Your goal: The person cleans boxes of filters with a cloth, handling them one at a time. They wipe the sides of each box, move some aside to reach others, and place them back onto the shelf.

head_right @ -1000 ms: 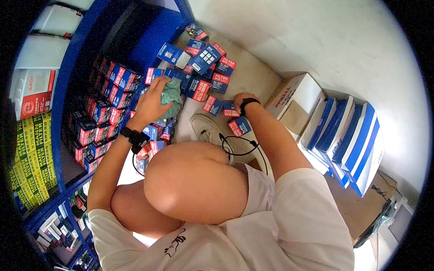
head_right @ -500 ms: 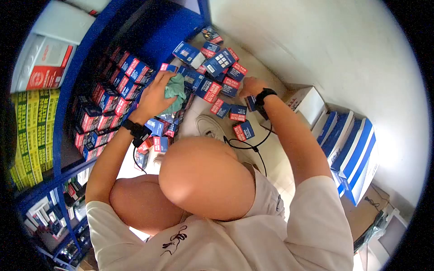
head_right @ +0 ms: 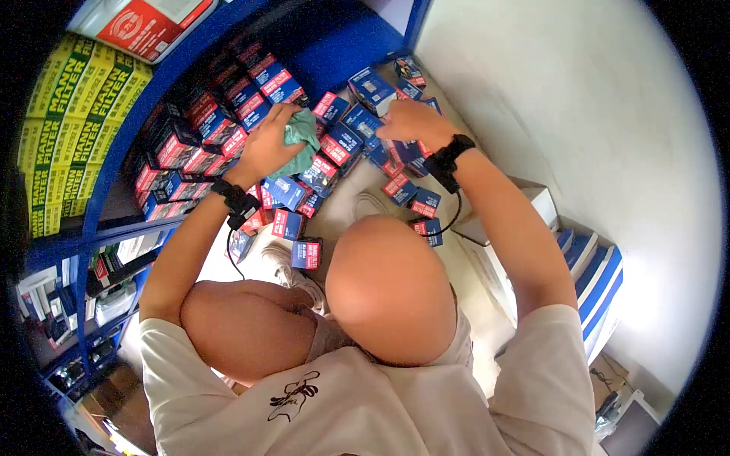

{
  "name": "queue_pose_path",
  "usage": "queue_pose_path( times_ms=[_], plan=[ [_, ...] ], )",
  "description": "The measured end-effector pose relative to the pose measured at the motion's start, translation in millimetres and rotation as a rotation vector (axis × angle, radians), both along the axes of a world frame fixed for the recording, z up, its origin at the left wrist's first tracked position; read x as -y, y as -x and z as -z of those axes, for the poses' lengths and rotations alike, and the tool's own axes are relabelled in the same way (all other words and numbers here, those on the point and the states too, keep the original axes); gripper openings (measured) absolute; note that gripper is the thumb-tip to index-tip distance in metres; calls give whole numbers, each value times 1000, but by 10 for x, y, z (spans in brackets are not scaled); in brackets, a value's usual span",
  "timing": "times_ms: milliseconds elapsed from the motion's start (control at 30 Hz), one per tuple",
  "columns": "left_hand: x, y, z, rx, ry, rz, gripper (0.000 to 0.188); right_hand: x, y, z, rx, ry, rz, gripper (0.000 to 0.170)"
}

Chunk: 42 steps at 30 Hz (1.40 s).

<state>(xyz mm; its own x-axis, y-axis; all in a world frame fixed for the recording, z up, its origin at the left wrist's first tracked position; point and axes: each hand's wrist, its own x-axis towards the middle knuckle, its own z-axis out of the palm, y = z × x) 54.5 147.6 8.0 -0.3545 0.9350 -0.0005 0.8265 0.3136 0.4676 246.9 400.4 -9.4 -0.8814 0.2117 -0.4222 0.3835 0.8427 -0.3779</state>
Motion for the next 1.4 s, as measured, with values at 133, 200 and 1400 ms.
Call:
queue_pose_path(
  times_ms=[133,200,1400],
  plan=[
    [79,19,-32,36,12,-35,62,208,342,25,-140,-66,69,42],
    [119,11,-36,49,12,-72,59,251,482,91,-171,-65,159,42],
    [-19,-122,41,163,37,-13,59,65,687,434,-184,-158,-27,46]
  ],
)
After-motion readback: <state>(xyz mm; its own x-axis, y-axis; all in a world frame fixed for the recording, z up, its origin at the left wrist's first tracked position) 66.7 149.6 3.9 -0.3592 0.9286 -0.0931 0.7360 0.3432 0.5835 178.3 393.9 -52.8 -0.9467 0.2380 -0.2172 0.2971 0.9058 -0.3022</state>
